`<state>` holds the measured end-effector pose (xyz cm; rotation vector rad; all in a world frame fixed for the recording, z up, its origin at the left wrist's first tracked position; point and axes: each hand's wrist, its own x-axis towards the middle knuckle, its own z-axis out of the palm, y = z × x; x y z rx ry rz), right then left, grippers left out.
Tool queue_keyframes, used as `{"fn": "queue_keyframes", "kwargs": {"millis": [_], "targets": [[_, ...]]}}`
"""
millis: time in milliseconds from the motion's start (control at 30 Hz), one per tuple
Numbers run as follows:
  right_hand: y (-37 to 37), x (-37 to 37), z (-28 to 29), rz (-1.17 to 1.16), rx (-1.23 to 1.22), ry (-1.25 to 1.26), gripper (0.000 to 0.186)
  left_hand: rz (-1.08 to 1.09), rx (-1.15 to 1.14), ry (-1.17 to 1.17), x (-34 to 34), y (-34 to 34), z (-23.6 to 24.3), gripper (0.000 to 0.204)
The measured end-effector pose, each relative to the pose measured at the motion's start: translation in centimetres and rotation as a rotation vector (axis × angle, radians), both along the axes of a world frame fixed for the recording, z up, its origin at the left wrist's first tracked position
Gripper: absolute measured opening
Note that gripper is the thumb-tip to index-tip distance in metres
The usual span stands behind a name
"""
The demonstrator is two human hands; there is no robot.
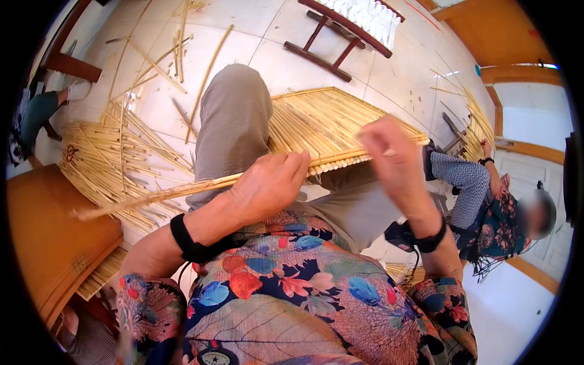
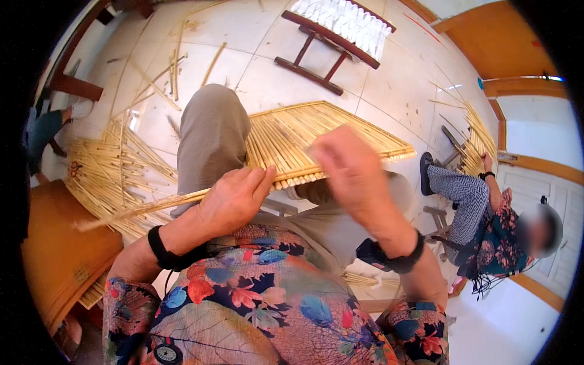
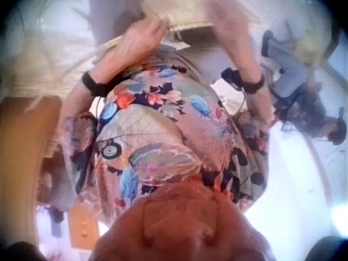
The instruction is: The person weaves thin bamboo strips into a flat panel using a needle-like tool and white thread. They repeatedly pass the needle through the strip edges to secure the weave, rotating the panel as needed.
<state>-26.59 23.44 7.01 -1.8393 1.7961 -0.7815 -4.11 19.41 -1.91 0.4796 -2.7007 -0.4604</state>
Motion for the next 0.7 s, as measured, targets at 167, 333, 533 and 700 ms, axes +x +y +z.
{"fn": "queue_keyframes", "kwargs": {"millis": [167, 333, 533, 700], "targets": [[2.1, 1.2, -5.8, 0.153, -0.048, 0.193, 0.009, 0.014, -0.026, 0.0, -0.5, 0.0, 0.1, 0.044], [1.8, 1.2, -6.4, 0.211, -0.039, 0.182, 0.011, 0.021, 0.004, 0.023, -0.6, 0.1, -0.3, 0.043], [1.7, 1.3, -6.1, 0.254, -0.056, 0.183, 0.012, 0.024, 0.012, 0.015, -0.6, 0.1, -0.3, 0.041], [1.6, 1.7, -6.5, 0.305, -0.14, 0.306, 0.015, 0.004, -0.004, 0.019, -0.7, 0.3, -0.5, 0.038]]}}
